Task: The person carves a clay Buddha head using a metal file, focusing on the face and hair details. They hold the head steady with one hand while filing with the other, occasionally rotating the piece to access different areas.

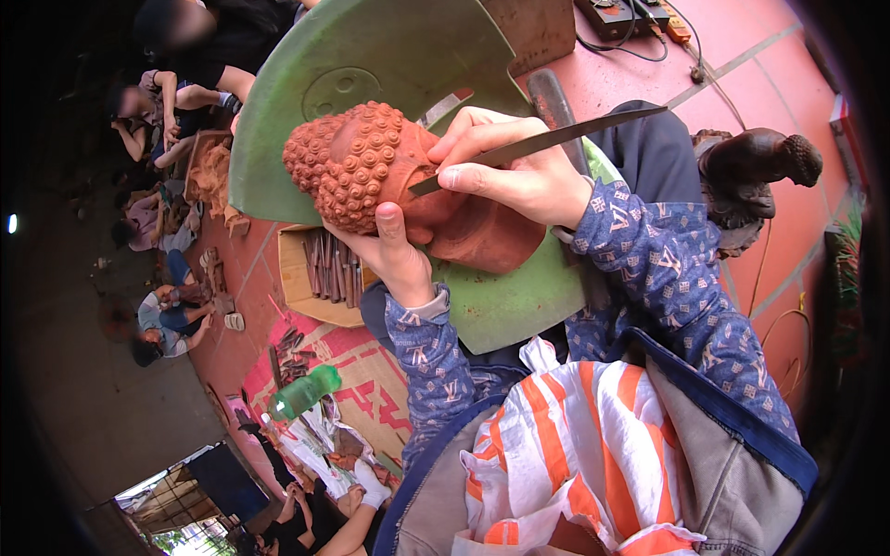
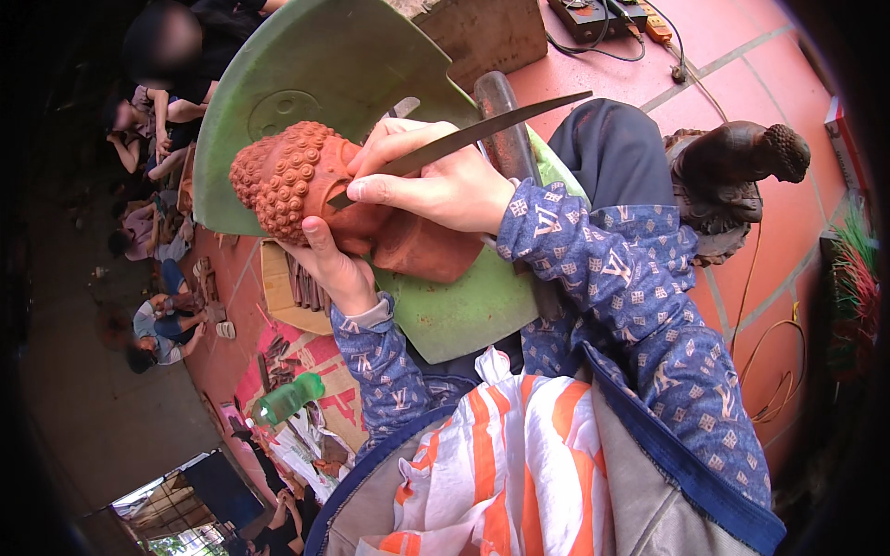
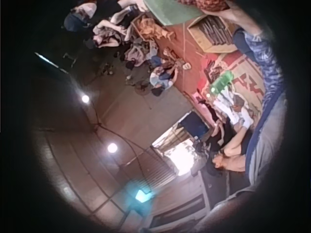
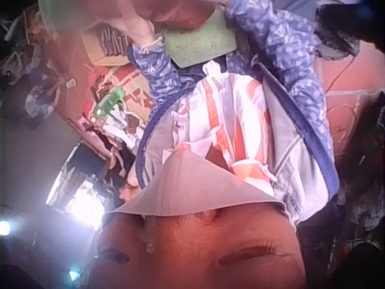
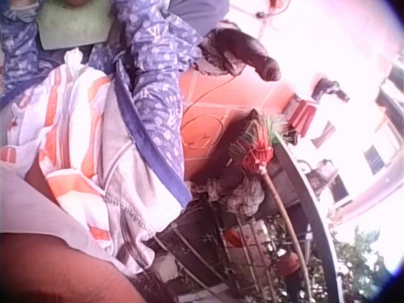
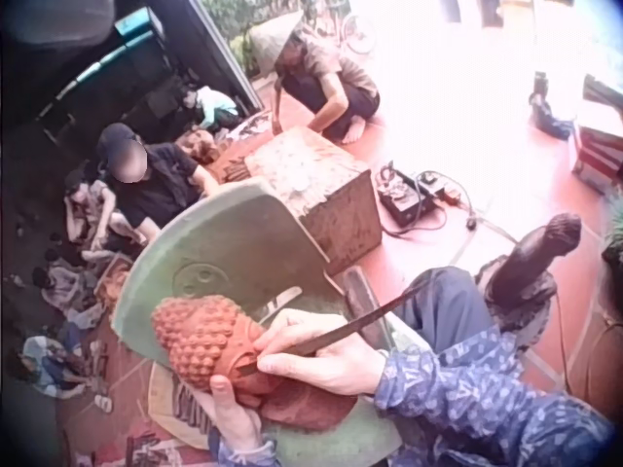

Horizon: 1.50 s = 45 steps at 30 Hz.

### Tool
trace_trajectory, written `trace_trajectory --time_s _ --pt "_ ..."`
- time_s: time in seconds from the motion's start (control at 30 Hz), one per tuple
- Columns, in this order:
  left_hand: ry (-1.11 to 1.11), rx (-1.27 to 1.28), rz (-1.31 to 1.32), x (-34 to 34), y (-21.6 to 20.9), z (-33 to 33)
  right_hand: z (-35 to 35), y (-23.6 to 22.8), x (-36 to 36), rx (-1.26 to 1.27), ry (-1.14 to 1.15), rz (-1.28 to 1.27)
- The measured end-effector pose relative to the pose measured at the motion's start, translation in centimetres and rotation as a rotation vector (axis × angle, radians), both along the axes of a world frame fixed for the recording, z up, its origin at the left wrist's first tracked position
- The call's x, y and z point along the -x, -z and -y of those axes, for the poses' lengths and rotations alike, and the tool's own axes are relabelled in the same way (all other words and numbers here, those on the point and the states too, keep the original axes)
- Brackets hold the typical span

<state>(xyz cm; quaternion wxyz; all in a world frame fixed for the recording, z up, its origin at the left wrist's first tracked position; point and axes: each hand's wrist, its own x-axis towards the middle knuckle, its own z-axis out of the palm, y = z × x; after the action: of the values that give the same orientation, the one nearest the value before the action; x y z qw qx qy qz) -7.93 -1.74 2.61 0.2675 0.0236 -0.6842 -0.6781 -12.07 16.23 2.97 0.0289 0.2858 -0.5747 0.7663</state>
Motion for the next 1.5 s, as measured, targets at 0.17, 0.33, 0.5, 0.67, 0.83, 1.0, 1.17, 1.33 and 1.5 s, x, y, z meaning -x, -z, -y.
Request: trace_trajectory --time_s 0.17,0.33,0.5,0.67,0.83,1.0,1.17,1.33,1.5 --pt "-0.009 -0.005 0.001 -0.1 -0.2 -0.2 -0.2 0.3 0.3 0.136 -0.062 0.125" --pt "0.03 -0.03 0.018 -0.2 -0.4 -0.3 -0.1 0.0 0.0 0.018 0.013 -0.057" --pt "0.031 0.039 -0.015 -0.4 0.4 0.4 -1.0 -0.1 0.6 0.028 -0.091 0.119" --pt "0.034 0.047 -0.023 -0.3 0.6 0.5 -1.4 0.5 0.6 0.121 -0.078 0.259" --pt "0.029 0.059 -0.035 -0.3 0.6 0.5 -0.8 -0.1 0.1 0.05 0.002 0.063" --pt "0.031 0.068 -0.03 -0.4 0.5 0.4 0.4 -0.4 -0.2 0.027 0.114 -0.029" --pt "0.033 0.058 -0.04 -0.3 0.6 0.5 -0.6 -0.4 0.0 0.024 -0.062 0.259" --pt "0.037 0.062 -0.019 -0.5 0.3 0.2 -0.5 -1.2 -0.4 -0.079 -0.016 0.093" --pt "0.043 0.064 -0.024 -0.5 0.1 0.0 -0.7 -0.4 0.0 0.031 -0.074 0.29"
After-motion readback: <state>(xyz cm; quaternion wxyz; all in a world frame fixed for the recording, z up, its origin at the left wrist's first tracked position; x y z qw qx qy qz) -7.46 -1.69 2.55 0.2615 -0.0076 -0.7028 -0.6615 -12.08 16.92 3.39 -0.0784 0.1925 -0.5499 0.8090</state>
